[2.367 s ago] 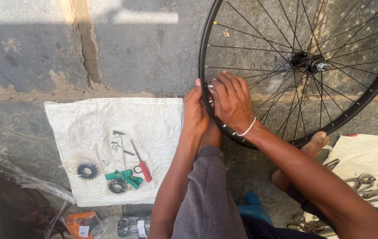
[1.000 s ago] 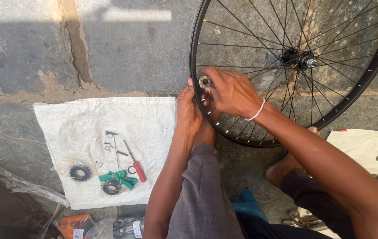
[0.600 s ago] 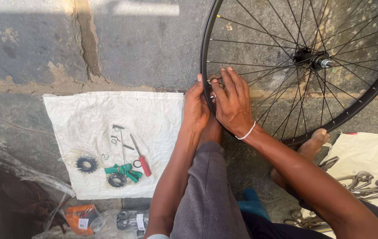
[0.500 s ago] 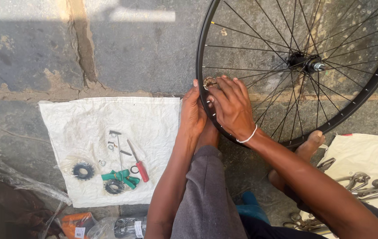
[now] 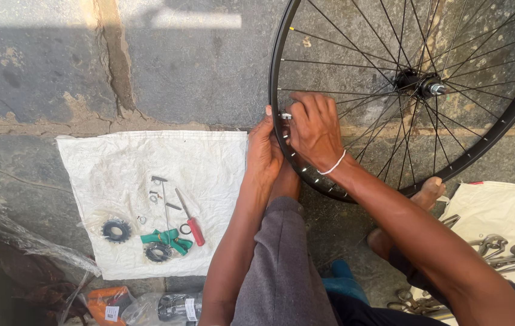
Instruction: The person is threading and adjusting small metal components on the spokes of a bicycle wheel by hand while sitting on the floor.
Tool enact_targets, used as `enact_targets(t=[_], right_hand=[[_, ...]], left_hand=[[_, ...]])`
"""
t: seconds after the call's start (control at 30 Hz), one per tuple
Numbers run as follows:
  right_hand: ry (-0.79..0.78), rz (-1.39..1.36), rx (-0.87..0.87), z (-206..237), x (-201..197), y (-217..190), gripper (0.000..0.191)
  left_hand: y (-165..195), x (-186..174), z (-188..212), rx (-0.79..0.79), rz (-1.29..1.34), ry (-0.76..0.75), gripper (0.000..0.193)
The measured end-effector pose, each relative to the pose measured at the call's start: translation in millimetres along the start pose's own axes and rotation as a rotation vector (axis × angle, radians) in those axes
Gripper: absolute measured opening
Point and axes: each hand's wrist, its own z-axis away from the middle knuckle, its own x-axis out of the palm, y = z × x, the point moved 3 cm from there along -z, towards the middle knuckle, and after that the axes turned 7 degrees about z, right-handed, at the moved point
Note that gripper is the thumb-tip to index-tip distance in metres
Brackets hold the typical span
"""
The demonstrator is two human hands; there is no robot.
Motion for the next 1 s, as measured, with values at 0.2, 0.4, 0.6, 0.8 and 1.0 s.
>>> enact_targets(t=[0.2,0.4,0.6,0.8,1.0], right_hand=[[0.038,-0.104,0.035,14,-17,-4,0.027],[-0.438,-0.405,0.033,-29,-20,28,0.038],[-0.361,-0.118,-0.076,-22,-14,19,0.029],[0.014,-0.149,-0.053,9,-1,21,0.024],[0.078,-0.201,0.17,20,4,24,0.021]], left_hand=[[3,8,3,-0.055,-0.009,-0.083,0.037],[2,8,4,-0.001,0.008,-0.061,0.027],[3,11,3,0.003,-0.025,-0.058,0.032],[3,11,6,-0.01,-0.033,-0.052,0.038],[0,10,4,0.025,-0.029,-0.079,0.038]])
